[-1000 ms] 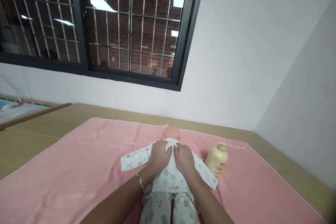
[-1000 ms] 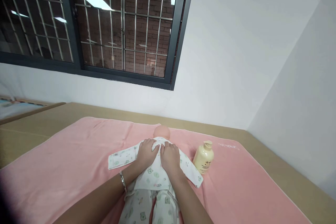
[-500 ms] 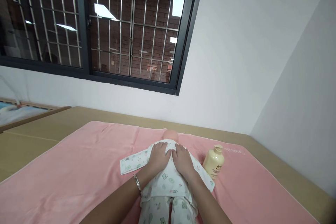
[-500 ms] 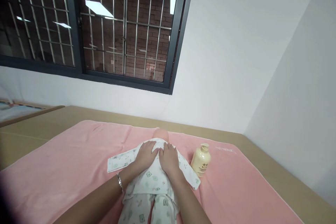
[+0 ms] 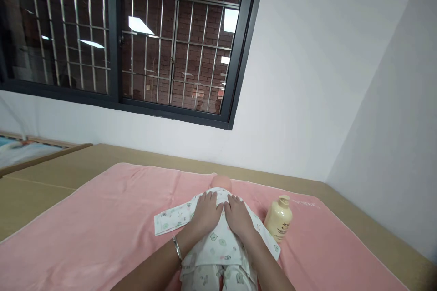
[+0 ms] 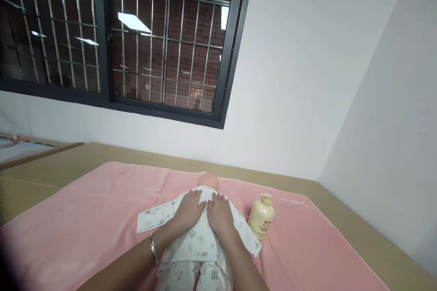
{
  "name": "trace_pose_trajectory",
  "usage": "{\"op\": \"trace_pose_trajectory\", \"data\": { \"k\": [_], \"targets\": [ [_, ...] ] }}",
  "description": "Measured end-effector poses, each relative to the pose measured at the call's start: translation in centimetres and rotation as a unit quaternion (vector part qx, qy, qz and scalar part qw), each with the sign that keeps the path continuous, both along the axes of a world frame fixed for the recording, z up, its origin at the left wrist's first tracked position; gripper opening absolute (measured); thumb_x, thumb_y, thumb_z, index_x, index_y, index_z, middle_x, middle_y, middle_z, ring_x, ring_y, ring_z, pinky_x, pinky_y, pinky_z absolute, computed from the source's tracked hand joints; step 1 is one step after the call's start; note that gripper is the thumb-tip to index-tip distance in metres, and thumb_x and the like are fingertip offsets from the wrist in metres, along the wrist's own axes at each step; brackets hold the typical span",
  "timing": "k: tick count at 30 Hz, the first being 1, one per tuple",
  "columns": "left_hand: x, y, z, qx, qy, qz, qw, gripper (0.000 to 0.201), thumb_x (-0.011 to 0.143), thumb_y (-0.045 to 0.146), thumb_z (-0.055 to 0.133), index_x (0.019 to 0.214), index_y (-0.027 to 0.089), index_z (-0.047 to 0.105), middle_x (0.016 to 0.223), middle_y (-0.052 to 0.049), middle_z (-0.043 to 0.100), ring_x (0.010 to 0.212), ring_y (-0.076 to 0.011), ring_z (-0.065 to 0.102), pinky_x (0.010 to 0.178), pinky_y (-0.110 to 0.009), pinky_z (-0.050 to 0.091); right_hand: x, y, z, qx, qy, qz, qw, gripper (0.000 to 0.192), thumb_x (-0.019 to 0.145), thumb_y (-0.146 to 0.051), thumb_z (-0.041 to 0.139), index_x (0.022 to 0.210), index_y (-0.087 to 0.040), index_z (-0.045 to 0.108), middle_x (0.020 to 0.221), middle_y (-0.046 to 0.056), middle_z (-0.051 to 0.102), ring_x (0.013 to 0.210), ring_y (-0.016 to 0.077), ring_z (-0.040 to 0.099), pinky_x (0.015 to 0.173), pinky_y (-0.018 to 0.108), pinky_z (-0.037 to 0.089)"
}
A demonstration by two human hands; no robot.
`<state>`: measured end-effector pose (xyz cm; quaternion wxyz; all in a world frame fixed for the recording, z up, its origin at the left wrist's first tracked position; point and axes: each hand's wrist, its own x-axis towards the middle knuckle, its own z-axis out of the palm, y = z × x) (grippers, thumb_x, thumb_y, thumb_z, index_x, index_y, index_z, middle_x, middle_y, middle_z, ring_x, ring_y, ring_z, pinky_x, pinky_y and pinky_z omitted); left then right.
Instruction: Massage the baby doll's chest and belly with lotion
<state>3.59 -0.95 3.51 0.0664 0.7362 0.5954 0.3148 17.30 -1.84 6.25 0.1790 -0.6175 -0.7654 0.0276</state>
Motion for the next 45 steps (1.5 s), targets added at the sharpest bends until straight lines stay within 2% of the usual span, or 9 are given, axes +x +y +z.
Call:
{"op": "trace_pose_trajectory", "data": {
  "k": [4,10,16,19,25,29,33,38,45],
  "targets": [
    [0.3,-0.4,0.6,0.006,0.017,-0.037,0.999,0.039,0.088,0.021,0.042,0.118,0.020,0.066,0.126,-0.011,0.066,0.120,-0.0265,0.058,0.106,-0.039,0.039,-0.1,-0.4,0.3,-0.012,0.024,0.017,0.999,0.037,0.093,-0.020,0.035,0.114,-0.019,0.066,0.121,0.010,0.067,0.111,0.0209,0.061,0.094,0.030,0.041],
    [-0.9,0.3,0.5,-0.011,-0.015,0.010,1.000,0.050,0.091,0.048,0.044,0.125,0.016,0.062,0.129,-0.015,0.064,0.123,-0.0303,0.056,0.106,-0.043,0.039,0.7,0.6,-0.3,0.005,0.016,-0.017,1.000,0.048,0.100,-0.034,0.029,0.130,-0.010,0.057,0.138,0.016,0.056,0.132,0.0238,0.047,0.110,0.034,0.029],
    [-0.3,-0.8,1.4,-0.003,0.039,-0.041,0.998,0.035,0.089,0.021,0.040,0.112,0.018,0.066,0.120,-0.012,0.068,0.113,-0.0257,0.061,0.099,-0.037,0.043,-0.8,-0.8,0.1,-0.030,0.012,-0.001,0.999,0.042,0.096,-0.025,0.035,0.129,-0.013,0.058,0.137,0.015,0.057,0.127,0.0231,0.051,0.101,0.031,0.037],
    [-0.6,-0.9,1.7,-0.011,0.046,-0.044,0.998,0.035,0.090,0.027,0.042,0.115,0.018,0.066,0.120,-0.012,0.068,0.114,-0.0274,0.060,0.099,-0.038,0.043,-0.6,-0.7,0.3,-0.028,0.021,-0.004,0.999,0.041,0.097,-0.025,0.033,0.124,-0.016,0.061,0.132,0.013,0.061,0.122,0.0220,0.054,0.097,0.031,0.038],
    [-0.7,0.0,0.5,0.004,0.014,-0.003,1.000,0.045,0.093,0.040,0.044,0.129,0.016,0.058,0.130,-0.013,0.063,0.123,-0.0274,0.055,0.107,-0.039,0.037,0.0,0.2,0.2,-0.009,0.013,-0.006,1.000,0.042,0.098,-0.024,0.031,0.126,-0.010,0.058,0.137,0.016,0.057,0.128,0.0223,0.048,0.108,0.032,0.028],
    [0.2,-0.3,0.5,0.021,0.029,-0.021,0.999,0.034,0.093,0.022,0.039,0.112,0.017,0.066,0.117,-0.011,0.068,0.112,-0.0247,0.060,0.102,-0.037,0.041,-1.1,-0.8,0.7,-0.008,0.012,-0.018,1.000,0.036,0.095,-0.019,0.033,0.112,-0.013,0.065,0.121,0.015,0.066,0.112,0.0223,0.058,0.095,0.030,0.036],
    [0.2,-0.3,0.5,0.016,0.017,0.002,1.000,0.032,0.092,0.027,0.042,0.112,0.019,0.066,0.115,-0.009,0.069,0.111,-0.0249,0.059,0.100,-0.036,0.041,-1.3,-1.1,0.9,-0.003,0.020,-0.041,0.999,0.033,0.095,-0.023,0.035,0.105,-0.017,0.066,0.111,0.011,0.069,0.103,0.0221,0.061,0.080,0.028,0.039],
    [-0.1,0.4,-0.3,-0.005,0.028,0.021,0.999,0.045,0.093,0.033,0.040,0.129,0.013,0.057,0.127,-0.012,0.064,0.123,-0.0274,0.054,0.110,-0.039,0.032,-0.9,0.2,-0.2,0.014,-0.012,-0.026,0.999,0.041,0.099,-0.033,0.032,0.114,-0.012,0.063,0.117,0.016,0.067,0.109,0.0246,0.058,0.092,0.031,0.035],
    [0.1,0.3,-0.6,-0.017,0.040,0.033,0.998,0.041,0.091,0.033,0.040,0.120,0.015,0.061,0.114,-0.012,0.069,0.113,-0.0284,0.058,0.102,-0.039,0.036,-1.3,0.3,-1.2,0.017,-0.037,-0.057,0.998,0.042,0.100,-0.032,0.029,0.116,-0.011,0.062,0.114,0.017,0.067,0.108,0.0264,0.058,0.093,0.034,0.032]
  ]
}}
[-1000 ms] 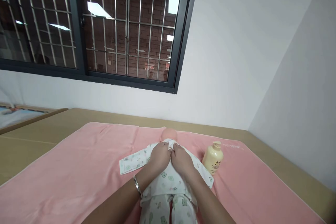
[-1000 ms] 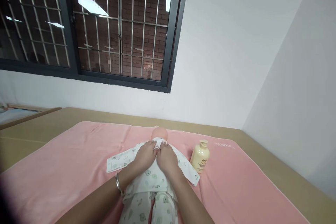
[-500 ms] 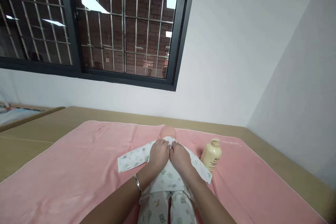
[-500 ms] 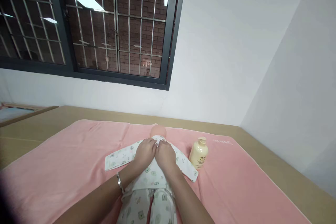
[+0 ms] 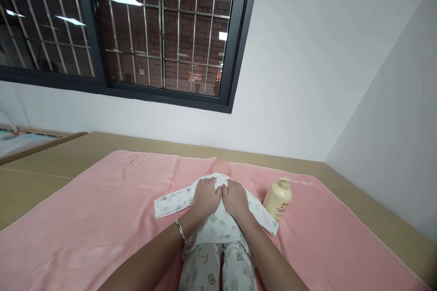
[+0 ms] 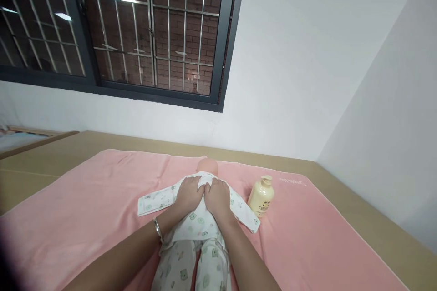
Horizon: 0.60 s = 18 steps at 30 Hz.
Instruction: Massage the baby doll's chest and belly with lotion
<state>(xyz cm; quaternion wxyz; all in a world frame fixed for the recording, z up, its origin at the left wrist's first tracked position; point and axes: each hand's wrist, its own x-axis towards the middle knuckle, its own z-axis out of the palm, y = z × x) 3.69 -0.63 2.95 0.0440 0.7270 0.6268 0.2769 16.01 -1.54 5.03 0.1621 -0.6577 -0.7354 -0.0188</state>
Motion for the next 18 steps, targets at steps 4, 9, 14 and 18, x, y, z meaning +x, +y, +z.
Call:
{"op": "trace_pose_trajectory", "data": {
  "k": [4,9,14,18],
  "targets": [
    [0.05,0.04,-0.22,-0.003,-0.009,0.018,1.000,0.035,0.089,0.034,0.043,0.110,0.016,0.065,0.108,-0.012,0.070,0.106,-0.0284,0.060,0.096,-0.039,0.039,-0.14,-0.02,-0.08,-0.005,-0.004,-0.020,1.000,0.041,0.100,-0.033,0.030,0.117,-0.012,0.062,0.113,0.016,0.067,0.108,0.0271,0.058,0.092,0.034,0.033],
    [0.08,0.10,-0.30,0.002,-0.025,0.023,0.999,0.030,0.089,0.033,0.045,0.105,0.017,0.066,0.104,-0.011,0.070,0.103,-0.0269,0.062,0.092,-0.037,0.040,-0.10,0.02,-0.15,0.005,-0.003,-0.022,1.000,0.041,0.100,-0.034,0.031,0.116,-0.013,0.062,0.112,0.016,0.066,0.110,0.0284,0.056,0.091,0.036,0.033],
    [0.04,0.10,-0.19,0.005,-0.035,0.022,0.999,0.030,0.089,0.034,0.046,0.103,0.017,0.066,0.100,-0.010,0.070,0.100,-0.0264,0.063,0.090,-0.036,0.041,-0.05,-0.05,-0.29,0.008,0.002,-0.028,1.000,0.041,0.100,-0.036,0.032,0.115,-0.014,0.063,0.113,0.016,0.066,0.110,0.0280,0.055,0.091,0.036,0.033],
    [0.01,0.05,-0.31,0.022,-0.036,0.022,0.999,0.031,0.089,0.034,0.046,0.106,0.017,0.066,0.103,-0.010,0.070,0.102,-0.0270,0.062,0.091,-0.037,0.041,0.05,0.04,-0.42,0.019,0.008,-0.028,0.999,0.040,0.099,-0.036,0.033,0.115,-0.015,0.063,0.112,0.015,0.067,0.109,0.0281,0.056,0.091,0.036,0.033]
  ]
}}
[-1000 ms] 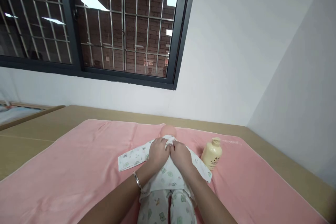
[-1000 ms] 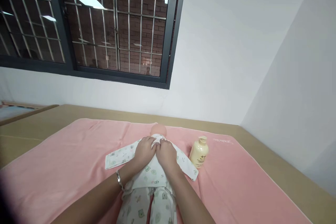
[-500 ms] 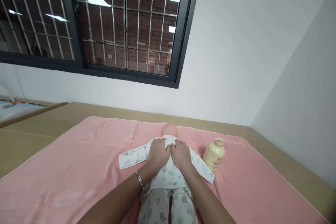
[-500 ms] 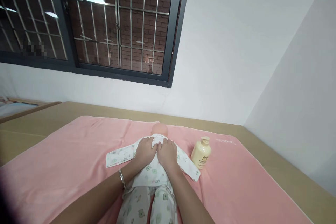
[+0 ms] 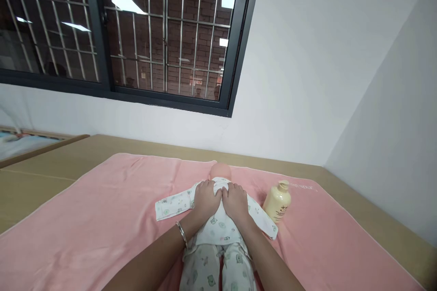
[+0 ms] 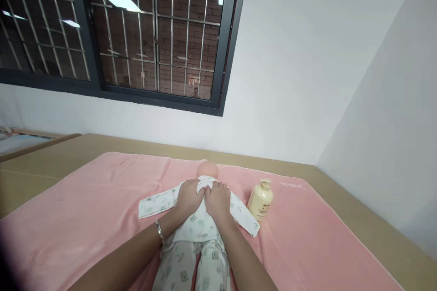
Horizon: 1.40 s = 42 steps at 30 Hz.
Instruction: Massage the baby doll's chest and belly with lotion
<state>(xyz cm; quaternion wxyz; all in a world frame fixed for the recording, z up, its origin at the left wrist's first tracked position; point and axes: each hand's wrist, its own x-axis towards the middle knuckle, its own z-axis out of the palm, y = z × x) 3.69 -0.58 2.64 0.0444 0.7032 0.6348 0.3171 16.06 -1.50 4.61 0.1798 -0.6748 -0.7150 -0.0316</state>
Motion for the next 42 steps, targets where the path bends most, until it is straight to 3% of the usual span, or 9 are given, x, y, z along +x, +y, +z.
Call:
{"op": "trace_pose_trajectory", "data": {
  "k": [9,16,19,23,26,30,33,39,42],
  "targets": [
    [-0.2,-0.3,-0.2,0.060,-0.008,-0.025,0.998,0.035,0.092,0.031,0.045,0.120,0.018,0.062,0.114,-0.010,0.068,0.109,-0.0256,0.059,0.098,-0.038,0.040,0.3,-0.1,0.6,0.007,0.018,0.044,0.999,0.037,0.099,-0.031,0.034,0.119,-0.016,0.061,0.121,0.011,0.066,0.113,0.0224,0.056,0.096,0.030,0.033],
    [0.0,-1.8,0.6,0.071,0.006,-0.031,0.997,0.029,0.096,0.028,0.040,0.091,0.022,0.069,0.102,-0.008,0.069,0.100,-0.0238,0.061,0.091,-0.036,0.043,-1.0,-2.1,1.7,-0.016,-0.016,-0.004,1.000,0.037,0.099,-0.027,0.033,0.116,-0.011,0.062,0.108,0.019,0.069,0.105,0.0262,0.063,0.085,0.033,0.041],
    [0.1,-1.9,0.8,0.044,0.006,-0.004,0.999,0.028,0.094,0.031,0.043,0.098,0.021,0.069,0.106,-0.009,0.069,0.104,-0.0251,0.060,0.093,-0.037,0.043,-1.1,-2.3,2.1,-0.046,-0.021,-0.021,0.998,0.039,0.100,-0.029,0.032,0.111,-0.012,0.065,0.100,0.018,0.070,0.097,0.0260,0.066,0.079,0.033,0.044],
    [-0.3,-0.9,0.5,0.019,0.004,-0.017,1.000,0.038,0.093,0.031,0.044,0.124,0.017,0.061,0.123,-0.010,0.066,0.117,-0.0249,0.056,0.103,-0.038,0.038,-0.3,-1.5,2.3,-0.043,-0.010,0.021,0.999,0.040,0.099,-0.030,0.034,0.122,-0.012,0.061,0.124,0.018,0.064,0.120,0.0249,0.056,0.097,0.033,0.039],
    [-0.5,-0.6,0.3,0.028,0.012,-0.037,0.999,0.039,0.093,0.030,0.043,0.125,0.016,0.060,0.124,-0.010,0.065,0.118,-0.0244,0.056,0.104,-0.037,0.038,0.2,-1.2,2.4,-0.041,-0.005,0.047,0.998,0.042,0.098,-0.030,0.037,0.132,-0.014,0.055,0.139,0.015,0.055,0.132,0.0218,0.046,0.104,0.032,0.032],
    [-0.4,-1.3,0.4,0.043,0.040,-0.011,0.998,0.030,0.094,0.031,0.042,0.102,0.019,0.068,0.104,-0.010,0.070,0.105,-0.0248,0.060,0.094,-0.036,0.043,-0.1,-1.8,2.6,-0.052,-0.001,0.032,0.998,0.040,0.098,-0.032,0.034,0.114,-0.013,0.065,0.112,0.016,0.069,0.106,0.0231,0.063,0.089,0.031,0.042],
    [-0.3,-1.6,0.5,0.040,0.044,0.004,0.998,0.030,0.094,0.032,0.041,0.097,0.019,0.069,0.102,-0.011,0.069,0.103,-0.0251,0.060,0.092,-0.036,0.044,-0.4,-2.1,2.5,-0.056,0.001,0.016,0.998,0.042,0.099,-0.031,0.032,0.106,-0.011,0.068,0.101,0.019,0.071,0.097,0.0248,0.066,0.083,0.032,0.043],
    [-0.5,-1.0,1.1,-0.005,0.009,-0.037,0.999,0.043,0.094,0.031,0.042,0.131,0.015,0.056,0.135,-0.011,0.060,0.127,-0.0241,0.051,0.110,-0.037,0.034,0.3,-1.3,2.4,-0.049,0.007,0.063,0.997,0.043,0.098,-0.032,0.034,0.130,-0.011,0.056,0.140,0.016,0.054,0.133,0.0235,0.045,0.106,0.033,0.030],
    [-0.3,-1.7,2.1,-0.013,0.028,-0.050,0.998,0.041,0.093,0.027,0.041,0.128,0.014,0.059,0.132,-0.012,0.062,0.125,-0.0240,0.053,0.107,-0.035,0.036,0.3,-1.6,2.6,-0.055,0.004,0.072,0.996,0.042,0.098,-0.029,0.034,0.126,-0.010,0.058,0.136,0.018,0.057,0.129,0.0255,0.049,0.105,0.035,0.031]
  ]
}}
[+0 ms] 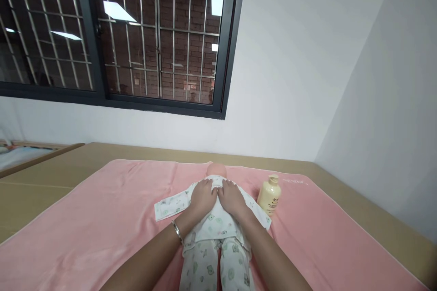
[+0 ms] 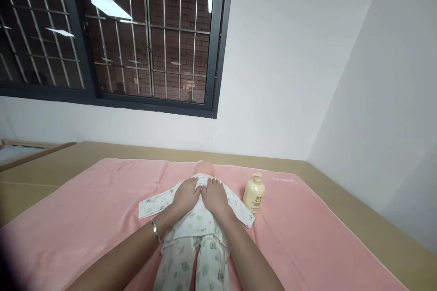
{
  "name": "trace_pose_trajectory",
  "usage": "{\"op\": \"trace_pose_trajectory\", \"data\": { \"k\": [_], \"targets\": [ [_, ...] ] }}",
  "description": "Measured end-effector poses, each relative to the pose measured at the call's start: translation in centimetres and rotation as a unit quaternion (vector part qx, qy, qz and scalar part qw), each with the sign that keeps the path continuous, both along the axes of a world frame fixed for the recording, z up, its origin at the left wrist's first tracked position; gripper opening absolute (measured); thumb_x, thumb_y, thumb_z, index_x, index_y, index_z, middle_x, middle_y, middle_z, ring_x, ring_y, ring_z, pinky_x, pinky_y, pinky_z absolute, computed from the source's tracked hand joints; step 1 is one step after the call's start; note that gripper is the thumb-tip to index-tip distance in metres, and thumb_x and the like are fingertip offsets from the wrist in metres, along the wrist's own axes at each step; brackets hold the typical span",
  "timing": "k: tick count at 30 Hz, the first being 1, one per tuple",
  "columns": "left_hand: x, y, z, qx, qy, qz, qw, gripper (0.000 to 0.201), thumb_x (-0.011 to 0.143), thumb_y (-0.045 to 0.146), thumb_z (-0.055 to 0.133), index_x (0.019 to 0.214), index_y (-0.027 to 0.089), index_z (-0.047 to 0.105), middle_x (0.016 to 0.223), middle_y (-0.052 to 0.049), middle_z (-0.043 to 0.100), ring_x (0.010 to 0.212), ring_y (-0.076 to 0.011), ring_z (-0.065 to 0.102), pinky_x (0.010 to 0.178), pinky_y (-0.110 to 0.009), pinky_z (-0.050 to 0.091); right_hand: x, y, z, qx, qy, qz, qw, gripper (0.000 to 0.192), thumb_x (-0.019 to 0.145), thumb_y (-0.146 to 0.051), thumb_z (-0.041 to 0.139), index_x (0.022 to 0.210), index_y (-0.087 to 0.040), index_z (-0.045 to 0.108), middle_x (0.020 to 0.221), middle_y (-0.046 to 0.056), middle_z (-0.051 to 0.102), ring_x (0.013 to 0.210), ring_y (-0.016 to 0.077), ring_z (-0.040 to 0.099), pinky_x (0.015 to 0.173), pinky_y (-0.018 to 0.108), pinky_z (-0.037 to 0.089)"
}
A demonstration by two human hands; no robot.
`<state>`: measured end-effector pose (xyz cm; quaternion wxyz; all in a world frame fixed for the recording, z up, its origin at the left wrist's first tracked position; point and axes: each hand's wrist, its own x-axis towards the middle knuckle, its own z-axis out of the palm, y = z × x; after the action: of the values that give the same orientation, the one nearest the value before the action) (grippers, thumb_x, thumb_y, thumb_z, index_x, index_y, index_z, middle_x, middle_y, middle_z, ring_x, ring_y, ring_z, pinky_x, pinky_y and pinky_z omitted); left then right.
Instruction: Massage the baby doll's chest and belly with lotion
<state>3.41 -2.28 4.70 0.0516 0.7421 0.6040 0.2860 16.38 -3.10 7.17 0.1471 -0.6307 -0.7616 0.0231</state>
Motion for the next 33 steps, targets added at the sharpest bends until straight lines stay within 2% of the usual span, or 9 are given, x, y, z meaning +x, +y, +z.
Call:
{"op": "trace_pose_trajectory", "data": {
  "k": [5,7,11,13,18,21,25,28,33],
  "targets": [
    [0.3,-1.0,0.8,-0.013,0.023,-0.014,1.000,0.036,0.093,0.020,0.038,0.114,0.019,0.067,0.123,-0.010,0.067,0.116,-0.0223,0.059,0.100,-0.032,0.041,-0.1,-0.5,0.1,-0.008,0.000,-0.004,1.000,0.036,0.095,-0.023,0.036,0.117,-0.012,0.064,0.116,0.017,0.068,0.109,0.0257,0.062,0.093,0.033,0.040],
    [0.1,-0.5,0.5,-0.021,0.010,-0.003,1.000,0.037,0.093,0.027,0.040,0.120,0.018,0.064,0.128,-0.011,0.065,0.122,-0.0233,0.056,0.103,-0.033,0.039,0.3,0.0,-0.1,-0.006,0.005,-0.005,1.000,0.040,0.097,-0.026,0.033,0.120,-0.012,0.062,0.122,0.016,0.066,0.115,0.0254,0.059,0.095,0.034,0.039],
    [-0.6,0.6,-0.1,-0.034,-0.009,0.010,0.999,0.050,0.094,0.039,0.041,0.135,0.012,0.053,0.140,-0.015,0.055,0.134,-0.0247,0.046,0.110,-0.035,0.033,0.9,1.0,-0.3,0.011,0.011,-0.004,1.000,0.045,0.100,-0.032,0.031,0.133,-0.012,0.054,0.142,0.015,0.053,0.134,0.0234,0.044,0.108,0.035,0.029],
    [-0.6,0.5,0.2,-0.040,-0.008,0.005,0.999,0.046,0.095,0.036,0.040,0.131,0.013,0.056,0.136,-0.014,0.059,0.129,-0.0249,0.051,0.106,-0.035,0.037,0.7,0.9,-0.3,0.015,0.011,-0.002,1.000,0.043,0.100,-0.031,0.031,0.129,-0.012,0.057,0.138,0.015,0.056,0.131,0.0231,0.047,0.108,0.034,0.030],
    [-0.3,-0.5,1.7,-0.053,0.005,-0.017,0.998,0.027,0.090,0.024,0.045,0.102,0.020,0.068,0.111,-0.008,0.071,0.108,-0.0238,0.062,0.089,-0.032,0.045,-0.1,-0.2,-0.2,0.009,0.013,0.000,1.000,0.037,0.096,-0.025,0.035,0.115,-0.012,0.064,0.120,0.016,0.066,0.112,0.0251,0.060,0.092,0.033,0.041],
    [-0.8,-0.1,1.8,-0.057,-0.010,-0.003,0.998,0.028,0.090,0.027,0.046,0.105,0.018,0.068,0.113,-0.010,0.070,0.109,-0.0255,0.061,0.091,-0.034,0.045,0.0,-0.1,-0.2,0.016,0.022,0.010,1.000,0.039,0.099,-0.025,0.031,0.118,-0.013,0.063,0.124,0.015,0.064,0.117,0.0232,0.057,0.096,0.031,0.038],
    [-1.1,0.9,1.0,-0.062,-0.022,0.011,0.998,0.036,0.092,0.030,0.044,0.117,0.016,0.064,0.121,-0.012,0.067,0.114,-0.0257,0.059,0.098,-0.035,0.043,0.4,0.6,0.0,0.023,0.015,0.000,1.000,0.040,0.100,-0.028,0.030,0.124,-0.015,0.059,0.127,0.014,0.062,0.123,0.0224,0.052,0.101,0.032,0.034],
    [-0.6,0.7,0.6,-0.049,-0.014,0.005,0.999,0.035,0.093,0.027,0.041,0.118,0.015,0.063,0.121,-0.012,0.067,0.116,-0.0252,0.058,0.101,-0.036,0.040,0.2,0.6,0.0,0.026,0.007,-0.004,1.000,0.038,0.099,-0.026,0.031,0.120,-0.015,0.061,0.122,0.013,0.065,0.116,0.0227,0.056,0.096,0.031,0.035],
    [0.0,-0.3,0.9,-0.007,0.035,-0.006,0.999,0.031,0.092,0.020,0.039,0.108,0.018,0.065,0.111,-0.011,0.068,0.107,-0.0256,0.060,0.093,-0.037,0.042,-0.7,-0.4,0.0,0.025,-0.018,-0.004,1.000,0.035,0.098,-0.026,0.034,0.114,-0.015,0.063,0.117,0.015,0.066,0.110,0.0266,0.057,0.087,0.033,0.038]
  ]
}}
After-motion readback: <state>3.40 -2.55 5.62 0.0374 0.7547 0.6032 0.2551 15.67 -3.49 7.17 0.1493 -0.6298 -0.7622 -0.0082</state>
